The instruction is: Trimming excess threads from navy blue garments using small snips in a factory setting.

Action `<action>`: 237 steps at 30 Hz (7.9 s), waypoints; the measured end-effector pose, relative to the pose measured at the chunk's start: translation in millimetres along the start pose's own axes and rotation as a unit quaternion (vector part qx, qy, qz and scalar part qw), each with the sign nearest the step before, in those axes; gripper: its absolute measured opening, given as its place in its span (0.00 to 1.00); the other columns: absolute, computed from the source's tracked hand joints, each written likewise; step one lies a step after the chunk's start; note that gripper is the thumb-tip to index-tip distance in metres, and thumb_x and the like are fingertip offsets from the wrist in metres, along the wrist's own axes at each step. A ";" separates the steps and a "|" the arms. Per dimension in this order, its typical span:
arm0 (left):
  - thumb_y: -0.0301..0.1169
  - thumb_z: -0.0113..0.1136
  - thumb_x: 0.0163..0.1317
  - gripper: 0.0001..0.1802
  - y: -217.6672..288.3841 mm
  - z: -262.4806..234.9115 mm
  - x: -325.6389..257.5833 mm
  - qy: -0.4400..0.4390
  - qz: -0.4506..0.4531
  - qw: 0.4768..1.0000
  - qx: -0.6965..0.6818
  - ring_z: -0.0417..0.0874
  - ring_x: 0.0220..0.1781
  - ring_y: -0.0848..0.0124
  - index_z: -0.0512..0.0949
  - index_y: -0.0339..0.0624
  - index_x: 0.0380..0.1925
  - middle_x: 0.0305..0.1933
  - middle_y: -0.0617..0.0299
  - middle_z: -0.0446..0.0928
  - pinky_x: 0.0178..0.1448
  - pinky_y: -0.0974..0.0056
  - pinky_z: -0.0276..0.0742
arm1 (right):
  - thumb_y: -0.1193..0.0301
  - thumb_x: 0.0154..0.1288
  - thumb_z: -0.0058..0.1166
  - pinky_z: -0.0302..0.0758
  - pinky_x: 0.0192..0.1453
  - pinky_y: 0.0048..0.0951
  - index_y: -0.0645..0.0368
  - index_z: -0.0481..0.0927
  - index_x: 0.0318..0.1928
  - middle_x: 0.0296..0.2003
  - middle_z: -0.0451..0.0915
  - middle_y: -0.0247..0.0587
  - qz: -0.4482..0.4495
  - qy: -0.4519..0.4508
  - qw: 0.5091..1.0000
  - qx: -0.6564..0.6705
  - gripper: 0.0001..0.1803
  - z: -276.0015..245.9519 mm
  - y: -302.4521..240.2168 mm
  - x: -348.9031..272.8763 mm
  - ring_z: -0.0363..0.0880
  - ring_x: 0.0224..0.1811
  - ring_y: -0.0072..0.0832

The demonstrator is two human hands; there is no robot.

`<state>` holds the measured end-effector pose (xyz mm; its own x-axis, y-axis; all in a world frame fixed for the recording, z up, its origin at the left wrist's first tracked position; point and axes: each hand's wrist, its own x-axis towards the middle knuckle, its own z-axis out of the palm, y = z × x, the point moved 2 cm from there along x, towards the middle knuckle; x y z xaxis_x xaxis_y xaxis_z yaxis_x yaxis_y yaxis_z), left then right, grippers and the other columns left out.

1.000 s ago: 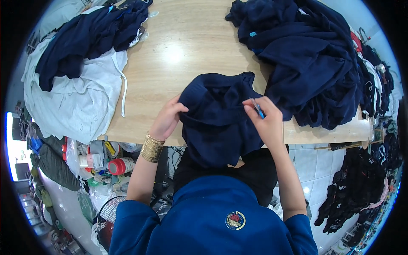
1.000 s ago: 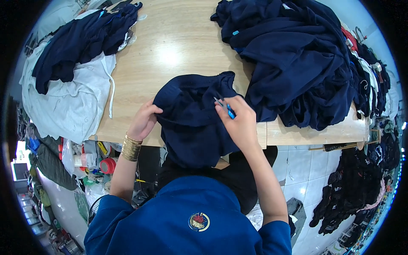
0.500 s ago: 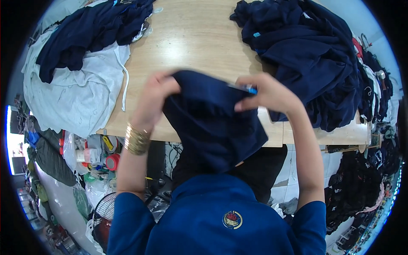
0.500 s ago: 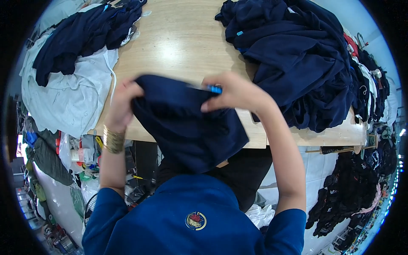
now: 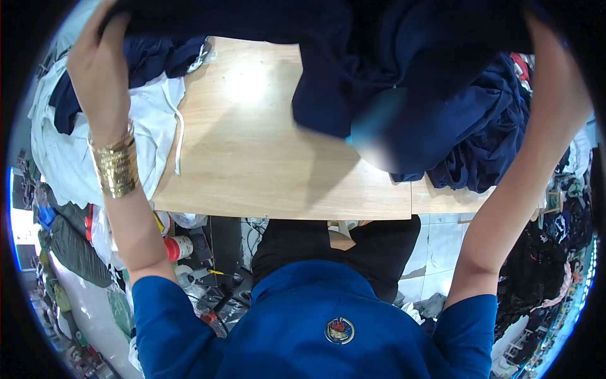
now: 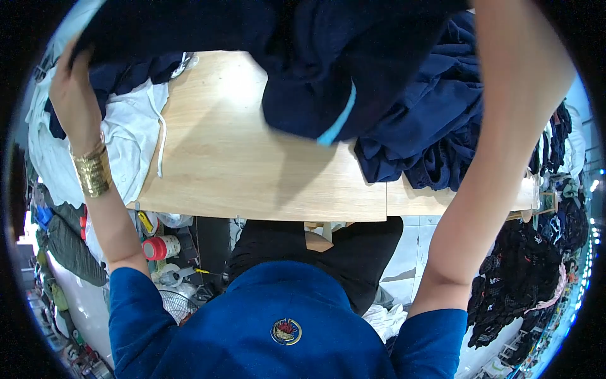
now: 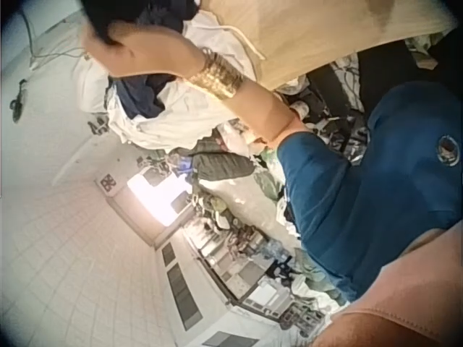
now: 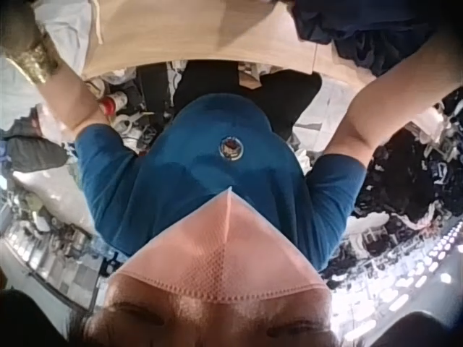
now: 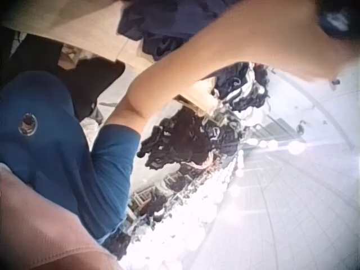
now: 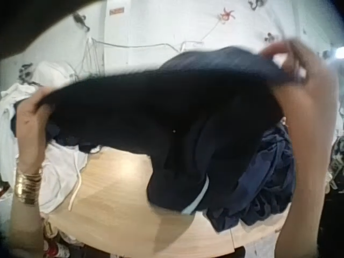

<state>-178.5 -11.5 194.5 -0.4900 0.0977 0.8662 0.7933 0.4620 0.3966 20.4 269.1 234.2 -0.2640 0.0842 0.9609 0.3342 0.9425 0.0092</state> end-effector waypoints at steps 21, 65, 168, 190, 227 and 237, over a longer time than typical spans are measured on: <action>0.28 0.57 0.54 0.14 -36.4 91.6 -204.2 -0.309 -0.065 0.949 -0.021 0.73 0.51 0.59 0.78 0.43 0.42 0.48 0.56 0.76 0.57 0.60 0.66 | 0.66 0.53 0.59 0.72 0.38 0.31 0.62 0.78 0.44 0.34 0.80 0.50 0.340 -0.462 0.767 0.289 0.18 145.7 11.1 -244.6 0.78 0.32 0.38; 0.35 0.55 0.60 0.13 52.7 280.4 -264.9 -0.580 0.045 0.779 -0.235 0.77 0.43 0.60 0.76 0.41 0.42 0.35 0.57 0.78 0.52 0.63 0.69 | 0.70 0.53 0.62 0.63 0.28 0.18 0.63 0.74 0.28 0.20 0.70 0.29 0.498 -0.370 0.713 0.327 0.11 26.5 12.7 -302.0 0.64 0.24 0.15; 0.30 0.53 0.65 0.08 89.1 86.1 -203.1 -0.260 -0.546 0.604 -0.520 0.68 0.30 0.87 0.71 0.43 0.26 0.27 0.74 0.72 0.39 0.78 0.65 | 0.63 0.52 0.62 0.60 0.26 0.26 0.58 0.77 0.34 0.21 0.72 0.33 0.135 -0.313 0.898 0.276 0.14 -24.4 -39.3 -212.9 0.68 0.22 0.27; 0.30 0.51 0.66 0.07 70.4 80.7 -198.1 -0.238 -0.560 0.600 -0.519 0.74 0.34 0.84 0.72 0.43 0.29 0.32 0.70 0.77 0.40 0.77 0.70 | 0.71 0.55 0.61 0.60 0.31 0.16 0.61 0.77 0.32 0.29 0.70 0.28 0.452 -0.352 0.556 0.602 0.08 -3.3 -25.2 -222.5 0.64 0.30 0.13; 0.34 0.46 0.68 0.12 110.8 77.1 -257.0 -0.325 -0.572 0.564 -0.499 0.76 0.34 0.81 0.73 0.39 0.29 0.29 0.67 0.75 0.45 0.71 0.74 | 0.80 0.49 0.62 0.68 0.27 0.19 0.58 0.80 0.45 0.27 0.71 0.36 0.289 -0.344 0.787 0.423 0.19 -33.6 -33.7 -224.8 0.71 0.24 0.21; 0.28 0.56 0.61 0.06 109.7 74.2 -262.7 -0.421 -0.410 0.668 -0.456 0.71 0.36 0.83 0.72 0.38 0.35 0.32 0.69 0.72 0.43 0.75 0.70 | 0.79 0.49 0.63 0.68 0.29 0.19 0.63 0.80 0.33 0.22 0.73 0.37 0.315 -0.349 0.771 0.431 0.08 -17.6 -40.9 -231.4 0.72 0.24 0.22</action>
<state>10.4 78.9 -12.2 -0.6201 0.7804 -0.0806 -0.1639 -0.0284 0.9861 83.7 205.4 16.3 -0.8171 0.4834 0.3141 -0.0501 0.4832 -0.8740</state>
